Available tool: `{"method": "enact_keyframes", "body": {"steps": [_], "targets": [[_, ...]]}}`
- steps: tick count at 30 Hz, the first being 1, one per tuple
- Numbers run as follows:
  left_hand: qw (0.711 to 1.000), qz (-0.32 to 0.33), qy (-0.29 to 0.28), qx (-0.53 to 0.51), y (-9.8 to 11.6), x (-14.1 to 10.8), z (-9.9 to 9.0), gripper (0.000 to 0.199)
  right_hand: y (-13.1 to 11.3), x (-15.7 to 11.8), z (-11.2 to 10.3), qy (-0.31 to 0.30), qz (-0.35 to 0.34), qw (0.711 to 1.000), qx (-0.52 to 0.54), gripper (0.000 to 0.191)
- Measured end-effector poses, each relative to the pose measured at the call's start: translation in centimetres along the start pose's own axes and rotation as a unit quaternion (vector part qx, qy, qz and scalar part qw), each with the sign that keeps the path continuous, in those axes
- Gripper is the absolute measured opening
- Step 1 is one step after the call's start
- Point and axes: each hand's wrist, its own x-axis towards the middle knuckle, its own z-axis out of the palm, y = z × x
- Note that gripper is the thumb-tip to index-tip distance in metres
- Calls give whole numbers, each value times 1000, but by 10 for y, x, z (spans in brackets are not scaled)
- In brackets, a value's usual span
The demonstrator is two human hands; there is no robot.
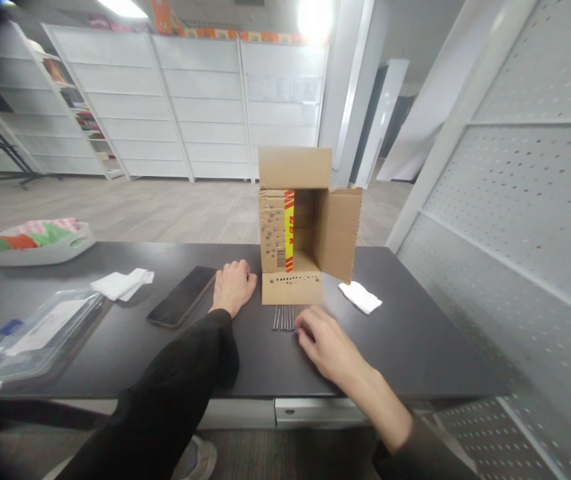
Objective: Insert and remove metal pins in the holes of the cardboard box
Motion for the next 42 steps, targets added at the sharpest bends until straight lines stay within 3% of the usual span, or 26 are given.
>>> {"method": "enact_keyframes", "body": {"steps": [10, 30, 42], "targets": [[1000, -2, -3, -4, 1, 0, -2, 19, 3, -6, 13, 30, -4, 999, 15, 14], [1000, 0, -1, 3, 1, 0, -3, 20, 6, -5, 17, 67, 11, 998, 11, 10], [1000, -2, 1, 1, 2, 1, -1, 20, 2, -2, 16, 46, 14, 999, 4, 16]]}}
